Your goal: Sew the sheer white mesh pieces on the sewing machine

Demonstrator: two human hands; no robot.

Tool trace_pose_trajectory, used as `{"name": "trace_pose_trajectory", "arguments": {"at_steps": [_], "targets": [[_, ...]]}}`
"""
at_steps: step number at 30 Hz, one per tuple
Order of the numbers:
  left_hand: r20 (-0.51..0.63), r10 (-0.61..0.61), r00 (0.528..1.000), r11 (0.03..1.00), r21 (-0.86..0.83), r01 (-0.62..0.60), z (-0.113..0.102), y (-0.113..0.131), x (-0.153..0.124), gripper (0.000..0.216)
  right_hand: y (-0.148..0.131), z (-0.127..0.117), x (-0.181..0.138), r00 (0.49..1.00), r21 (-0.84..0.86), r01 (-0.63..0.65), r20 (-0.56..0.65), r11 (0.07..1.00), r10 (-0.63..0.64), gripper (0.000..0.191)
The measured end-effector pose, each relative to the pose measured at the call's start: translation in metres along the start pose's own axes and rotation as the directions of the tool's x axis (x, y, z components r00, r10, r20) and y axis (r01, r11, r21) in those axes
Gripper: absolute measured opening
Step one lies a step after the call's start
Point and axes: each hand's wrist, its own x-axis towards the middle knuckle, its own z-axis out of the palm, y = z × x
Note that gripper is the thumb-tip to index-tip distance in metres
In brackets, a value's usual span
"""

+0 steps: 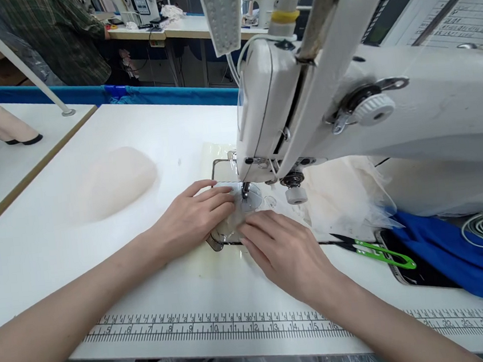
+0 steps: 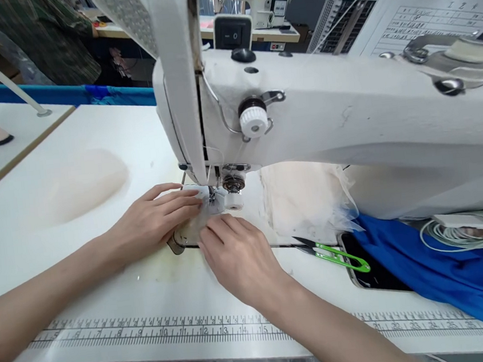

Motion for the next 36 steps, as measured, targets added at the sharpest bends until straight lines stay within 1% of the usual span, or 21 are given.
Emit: {"name": "trace_pose_trajectory", "arguments": {"at_steps": [3, 5, 9, 12, 16, 21, 24, 31, 36], "targets": [[0.019, -0.016, 1.0, 0.998, -0.053, 0.017, 0.003, 0.002, 0.0, 0.033, 0.002, 0.0, 0.0, 0.996, -0.037, -0.077, 0.03, 0.996, 0.078, 0.026], [0.021, -0.018, 1.0, 0.998, -0.061, 0.019, 0.004, 0.004, 0.001, 0.034, 0.005, 0.001, 0.0, 0.995, -0.075, -0.089, 0.035, 0.993, 0.092, 0.027], [0.013, -0.022, 1.0, 0.999, -0.028, 0.023, 0.004, 0.008, 0.002, 0.033, 0.013, 0.004, 0.001, 0.996, -0.128, -0.089, 0.015, 0.988, 0.092, 0.028], [-0.005, -0.004, 1.0, 1.0, 0.018, 0.004, 0.004, 0.01, 0.002, 0.036, 0.02, 0.006, 0.001, 0.995, -0.155, -0.094, 0.008, 0.983, 0.096, 0.031], [0.058, 0.023, 0.998, 0.998, 0.051, -0.026, 0.004, 0.01, 0.0, 0.042, 0.025, 0.008, 0.0, 0.997, -0.209, -0.07, 0.004, 0.975, 0.073, 0.032], [0.107, 0.011, 0.994, 0.997, 0.078, -0.02, 0.004, 0.01, 0.0, 0.041, 0.025, 0.009, 0.001, 0.997, -0.232, -0.065, 0.026, 0.971, 0.073, 0.032], [0.105, 0.013, 0.994, 0.995, 0.093, -0.023, 0.004, 0.009, 0.0, 0.039, 0.025, 0.009, 0.002, 0.996, -0.226, -0.07, 0.041, 0.972, 0.081, 0.032], [0.121, -0.002, 0.993, 0.996, 0.092, -0.009, 0.004, 0.011, 0.0, 0.04, 0.025, 0.009, 0.002, 0.998, -0.241, -0.059, 0.01, 0.969, 0.063, 0.031], [0.077, 0.02, 0.997, 0.995, 0.1, -0.028, 0.005, 0.011, 0.0, 0.037, 0.026, 0.01, 0.001, 0.999, -0.245, -0.05, -0.001, 0.968, 0.051, 0.03]]}}
